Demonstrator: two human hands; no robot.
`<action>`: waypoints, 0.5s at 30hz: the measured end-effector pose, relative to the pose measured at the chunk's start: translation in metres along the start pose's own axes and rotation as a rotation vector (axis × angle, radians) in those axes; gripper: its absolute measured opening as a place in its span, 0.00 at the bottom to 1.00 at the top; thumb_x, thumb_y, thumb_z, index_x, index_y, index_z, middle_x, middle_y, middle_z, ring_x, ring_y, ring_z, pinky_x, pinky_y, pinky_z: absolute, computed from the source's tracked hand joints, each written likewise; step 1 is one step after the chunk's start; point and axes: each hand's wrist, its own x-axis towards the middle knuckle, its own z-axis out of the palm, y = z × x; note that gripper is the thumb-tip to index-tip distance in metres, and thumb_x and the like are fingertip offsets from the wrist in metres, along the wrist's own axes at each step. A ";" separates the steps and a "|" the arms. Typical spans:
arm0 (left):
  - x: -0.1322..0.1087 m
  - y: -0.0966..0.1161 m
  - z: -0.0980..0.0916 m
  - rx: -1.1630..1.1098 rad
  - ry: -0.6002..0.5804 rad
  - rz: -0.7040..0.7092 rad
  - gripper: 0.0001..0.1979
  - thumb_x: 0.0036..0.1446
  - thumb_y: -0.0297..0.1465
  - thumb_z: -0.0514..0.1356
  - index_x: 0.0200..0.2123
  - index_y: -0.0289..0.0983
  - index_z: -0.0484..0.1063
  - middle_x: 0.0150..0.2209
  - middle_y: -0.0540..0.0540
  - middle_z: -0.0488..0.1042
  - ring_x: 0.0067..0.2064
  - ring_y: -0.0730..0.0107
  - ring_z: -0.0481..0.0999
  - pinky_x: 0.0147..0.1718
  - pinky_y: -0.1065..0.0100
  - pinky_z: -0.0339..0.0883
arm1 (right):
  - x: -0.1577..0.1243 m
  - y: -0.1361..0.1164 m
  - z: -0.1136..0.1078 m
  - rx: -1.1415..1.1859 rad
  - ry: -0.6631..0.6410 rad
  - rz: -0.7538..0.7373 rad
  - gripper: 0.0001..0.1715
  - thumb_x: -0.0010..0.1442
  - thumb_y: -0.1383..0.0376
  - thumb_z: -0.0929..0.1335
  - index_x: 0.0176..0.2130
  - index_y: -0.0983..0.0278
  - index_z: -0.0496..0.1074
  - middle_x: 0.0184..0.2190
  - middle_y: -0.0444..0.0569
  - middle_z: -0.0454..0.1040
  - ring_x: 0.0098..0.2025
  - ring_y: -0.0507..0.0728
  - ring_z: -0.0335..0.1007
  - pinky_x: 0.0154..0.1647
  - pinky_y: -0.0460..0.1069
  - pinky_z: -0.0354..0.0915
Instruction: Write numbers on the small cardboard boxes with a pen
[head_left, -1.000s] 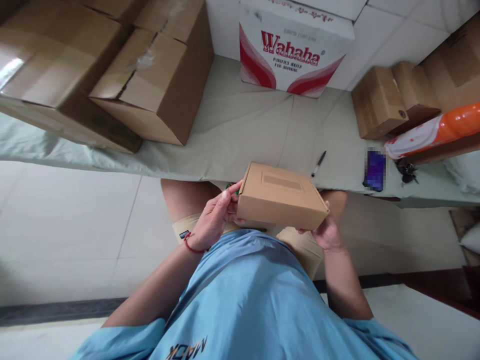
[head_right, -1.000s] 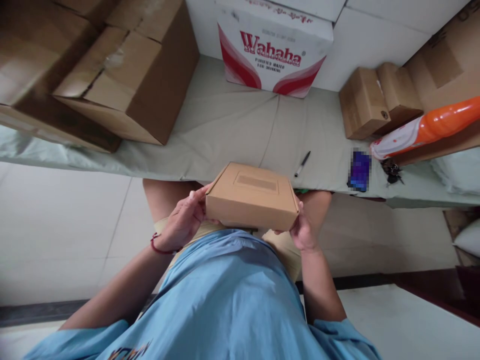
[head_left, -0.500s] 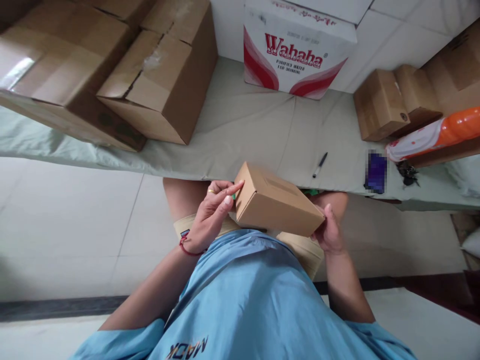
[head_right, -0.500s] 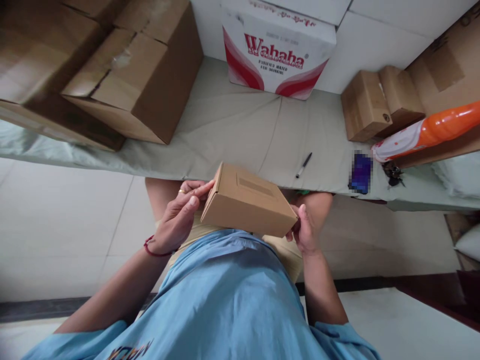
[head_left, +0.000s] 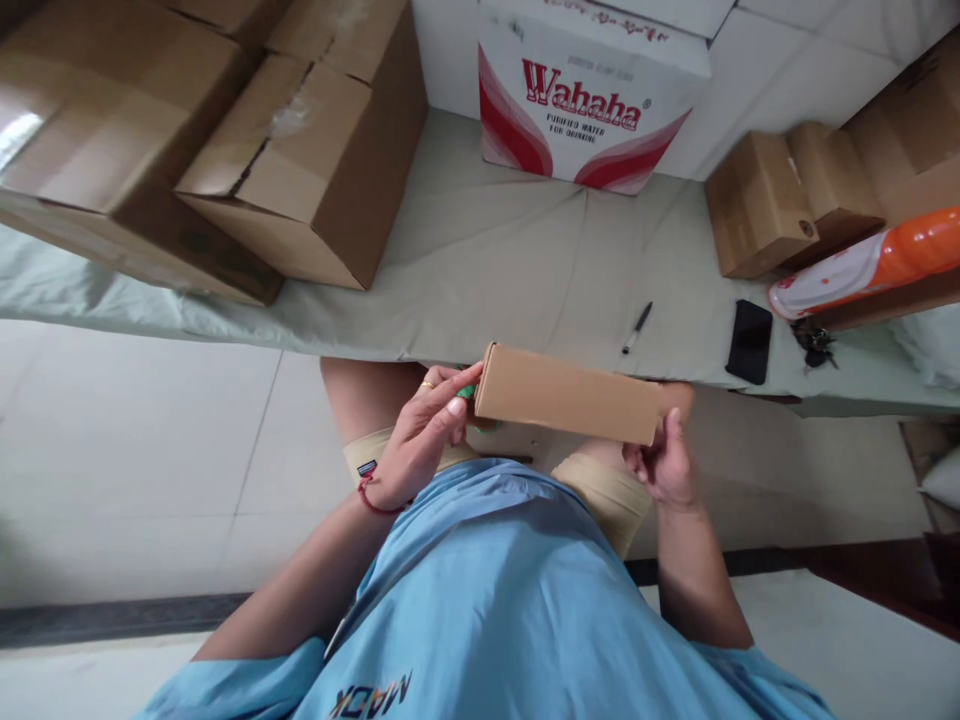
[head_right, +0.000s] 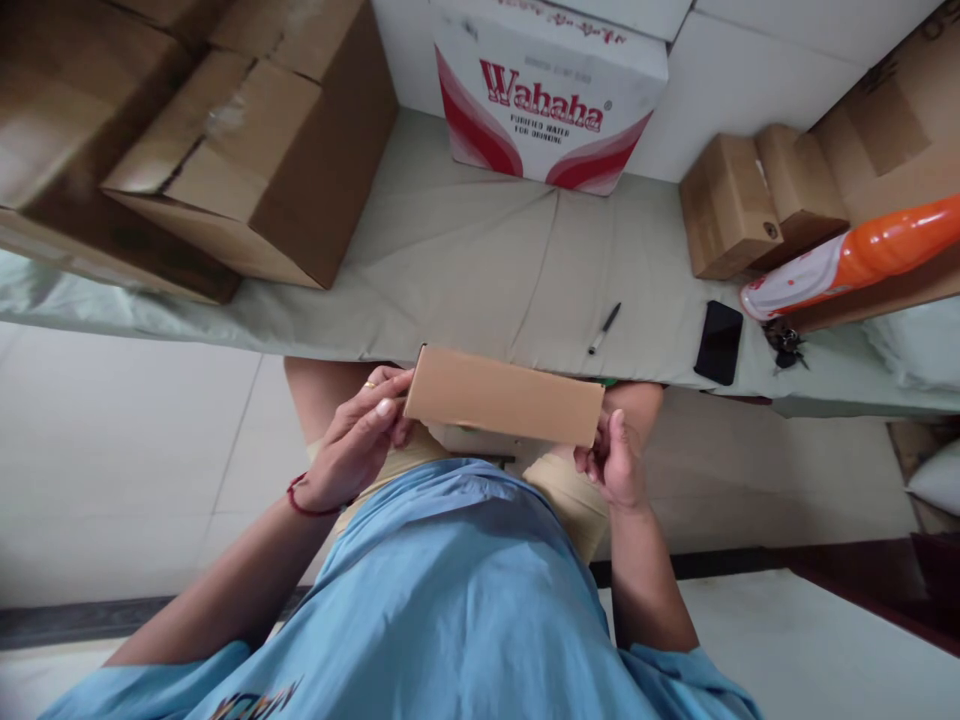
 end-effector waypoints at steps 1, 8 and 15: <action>0.001 -0.001 -0.001 0.037 -0.015 0.021 0.28 0.59 0.51 0.74 0.59 0.47 0.85 0.47 0.43 0.70 0.35 0.69 0.67 0.27 0.68 0.68 | 0.000 0.000 0.000 -0.051 -0.003 -0.019 0.47 0.61 0.25 0.66 0.23 0.62 0.77 0.12 0.45 0.66 0.10 0.46 0.49 0.10 0.43 0.39; 0.015 -0.005 0.005 0.317 0.050 0.065 0.25 0.57 0.47 0.74 0.53 0.39 0.86 0.35 0.48 0.69 0.35 0.66 0.71 0.37 0.64 0.76 | 0.011 0.001 0.011 -0.175 0.015 -0.116 0.39 0.63 0.33 0.72 0.23 0.63 0.72 0.13 0.45 0.69 0.11 0.45 0.51 0.12 0.43 0.43; 0.043 -0.015 0.010 0.476 0.240 -0.124 0.28 0.55 0.54 0.70 0.41 0.34 0.87 0.32 0.43 0.83 0.34 0.59 0.80 0.32 0.64 0.74 | 0.037 -0.006 0.034 -0.170 -0.052 -0.037 0.52 0.59 0.38 0.76 0.67 0.68 0.69 0.24 0.43 0.80 0.14 0.47 0.59 0.15 0.43 0.52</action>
